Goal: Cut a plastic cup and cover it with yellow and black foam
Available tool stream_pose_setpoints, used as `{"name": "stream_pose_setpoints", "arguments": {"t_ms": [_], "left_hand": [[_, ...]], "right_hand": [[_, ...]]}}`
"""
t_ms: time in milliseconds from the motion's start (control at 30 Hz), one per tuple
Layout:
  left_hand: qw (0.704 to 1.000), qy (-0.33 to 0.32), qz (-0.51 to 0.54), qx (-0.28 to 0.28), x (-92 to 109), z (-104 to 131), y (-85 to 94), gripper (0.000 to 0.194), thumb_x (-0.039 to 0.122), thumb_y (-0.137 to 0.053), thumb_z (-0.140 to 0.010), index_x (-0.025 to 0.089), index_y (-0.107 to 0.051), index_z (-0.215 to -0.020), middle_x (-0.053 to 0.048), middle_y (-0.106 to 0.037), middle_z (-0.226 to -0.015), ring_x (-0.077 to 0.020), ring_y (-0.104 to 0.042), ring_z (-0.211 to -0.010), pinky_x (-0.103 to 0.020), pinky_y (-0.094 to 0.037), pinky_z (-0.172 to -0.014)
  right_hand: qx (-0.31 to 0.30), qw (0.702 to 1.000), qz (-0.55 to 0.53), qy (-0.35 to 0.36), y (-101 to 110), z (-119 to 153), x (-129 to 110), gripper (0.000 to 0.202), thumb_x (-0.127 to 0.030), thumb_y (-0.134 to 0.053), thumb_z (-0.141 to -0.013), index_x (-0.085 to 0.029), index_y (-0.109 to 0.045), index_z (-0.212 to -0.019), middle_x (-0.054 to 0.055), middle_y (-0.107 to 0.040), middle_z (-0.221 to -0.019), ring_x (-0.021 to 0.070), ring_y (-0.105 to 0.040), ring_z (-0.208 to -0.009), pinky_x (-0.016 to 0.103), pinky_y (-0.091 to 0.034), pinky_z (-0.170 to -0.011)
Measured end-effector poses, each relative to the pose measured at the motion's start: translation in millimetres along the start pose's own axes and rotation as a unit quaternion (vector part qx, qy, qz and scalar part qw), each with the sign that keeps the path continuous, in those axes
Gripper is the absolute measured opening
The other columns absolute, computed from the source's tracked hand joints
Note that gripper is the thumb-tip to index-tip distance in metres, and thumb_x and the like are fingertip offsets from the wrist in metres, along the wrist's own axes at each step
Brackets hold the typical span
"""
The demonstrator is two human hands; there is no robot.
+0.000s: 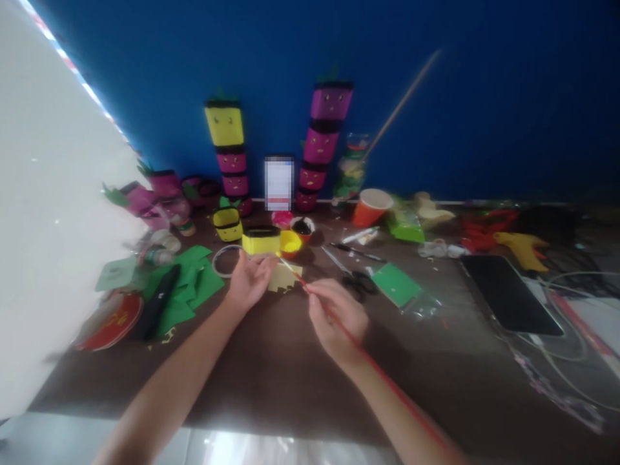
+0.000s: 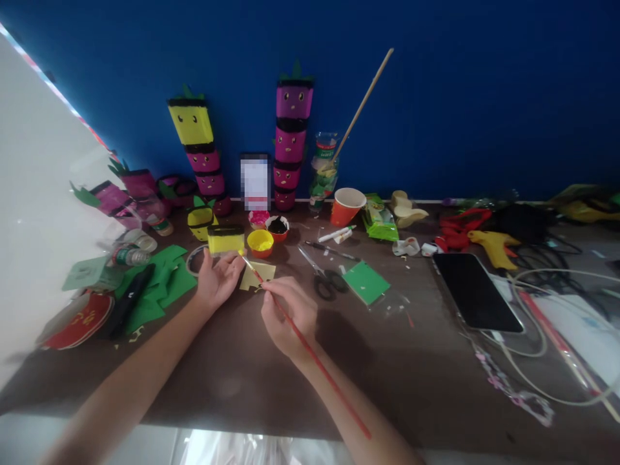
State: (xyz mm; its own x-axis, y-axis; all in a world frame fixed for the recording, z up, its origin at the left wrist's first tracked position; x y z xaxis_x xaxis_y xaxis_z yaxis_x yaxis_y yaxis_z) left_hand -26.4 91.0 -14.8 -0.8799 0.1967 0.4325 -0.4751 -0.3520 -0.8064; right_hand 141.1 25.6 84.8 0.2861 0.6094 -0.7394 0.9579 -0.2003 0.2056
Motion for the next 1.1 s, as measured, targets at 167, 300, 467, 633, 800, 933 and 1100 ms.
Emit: {"name": "stream_pose_setpoints", "arguments": {"t_ms": [167,300,467,633,800,933,1100], "left_hand": [[1.0,0.003,0.009,0.003,-0.6,-0.2,1.7,0.055,0.05,-0.028,-0.091,0.006,-0.06,-0.096,-0.013,-0.065,-0.077,-0.0166,-0.067,-0.076,-0.021,-0.055,-0.072],[1.0,0.005,0.015,0.004,-0.6,-0.6,3.4,0.057,0.052,-0.028,-0.091,0.005,-0.059,-0.098,-0.013,-0.065,-0.077,-0.0168,-0.067,-0.074,-0.023,-0.056,-0.072],[1.0,0.004,0.015,-0.008,-0.7,0.1,2.2,0.065,0.058,-0.027,-0.088,0.002,-0.059,-0.098,-0.018,-0.066,-0.084,-0.0195,-0.067,-0.081,-0.024,-0.056,-0.072],[1.0,0.008,0.017,-0.002,-2.1,1.1,1.1,0.067,0.059,-0.028,-0.087,0.002,-0.059,-0.099,-0.018,-0.066,-0.083,-0.0194,-0.067,-0.079,-0.025,-0.056,-0.072],[0.999,0.014,0.028,0.026,-3.1,2.9,1.0,0.065,0.058,-0.027,-0.088,0.003,-0.059,-0.102,-0.017,-0.065,-0.082,-0.0182,-0.067,-0.076,-0.024,-0.056,-0.068],[0.999,0.013,0.026,0.022,-2.9,1.7,2.0,0.065,0.058,-0.027,-0.088,0.003,-0.06,-0.1,-0.016,-0.065,-0.081,-0.018,-0.067,-0.076,-0.024,-0.056,-0.069],[1.0,0.008,0.011,0.008,-2.5,-1.4,4.9,0.061,0.057,-0.03,-0.088,0.006,-0.061,-0.102,-0.015,-0.066,-0.085,-0.0181,-0.067,-0.079,-0.024,-0.055,-0.072]], "right_hand": [[0.003,1.0,0.013,-0.016,0.6,0.1,1.5,0.013,-0.013,-0.055,-0.08,-0.019,-0.065,-0.086,0.005,-0.068,-0.081,0.0151,-0.064,-0.075,0.028,-0.055,-0.069],[-0.001,1.0,0.01,-0.014,2.0,-0.3,-0.8,0.012,-0.013,-0.054,-0.081,-0.019,-0.064,-0.084,0.006,-0.067,-0.079,0.0152,-0.064,-0.073,0.029,-0.055,-0.068],[0.021,0.999,0.034,-0.009,6.7,-1.8,-3.8,0.014,-0.012,-0.054,-0.081,-0.019,-0.064,-0.086,0.005,-0.068,-0.082,0.0147,-0.064,-0.076,0.029,-0.055,-0.07],[0.023,0.999,0.034,-0.001,4.6,-2.0,-3.7,0.016,-0.01,-0.054,-0.081,-0.02,-0.064,-0.088,0.003,-0.068,-0.083,0.0131,-0.064,-0.076,0.026,-0.054,-0.071],[0.026,0.999,0.037,-0.003,4.0,-1.7,-0.9,0.015,-0.012,-0.054,-0.081,-0.02,-0.065,-0.088,0.004,-0.068,-0.082,0.0145,-0.065,-0.076,0.028,-0.055,-0.071],[0.022,0.999,0.034,-0.005,3.1,-1.1,0.1,0.015,-0.013,-0.055,-0.081,-0.02,-0.066,-0.088,0.004,-0.069,-0.083,0.0143,-0.065,-0.075,0.027,-0.055,-0.071],[0.011,0.999,0.027,-0.014,0.5,0.1,2.3,0.014,-0.016,-0.054,-0.082,-0.02,-0.066,-0.088,0.005,-0.069,-0.083,0.015,-0.066,-0.075,0.028,-0.056,-0.07]]}}
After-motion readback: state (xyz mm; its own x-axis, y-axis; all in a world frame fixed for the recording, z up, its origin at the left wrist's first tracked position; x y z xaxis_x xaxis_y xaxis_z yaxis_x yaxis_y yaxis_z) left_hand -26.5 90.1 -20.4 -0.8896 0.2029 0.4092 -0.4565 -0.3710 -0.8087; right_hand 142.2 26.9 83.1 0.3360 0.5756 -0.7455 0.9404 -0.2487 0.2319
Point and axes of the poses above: each hand's wrist, its own z-axis away from the middle knuckle, its own y-axis out of the back of the hand, x = y × z, the point moved 7 cm from there along -z, towards the middle knuckle
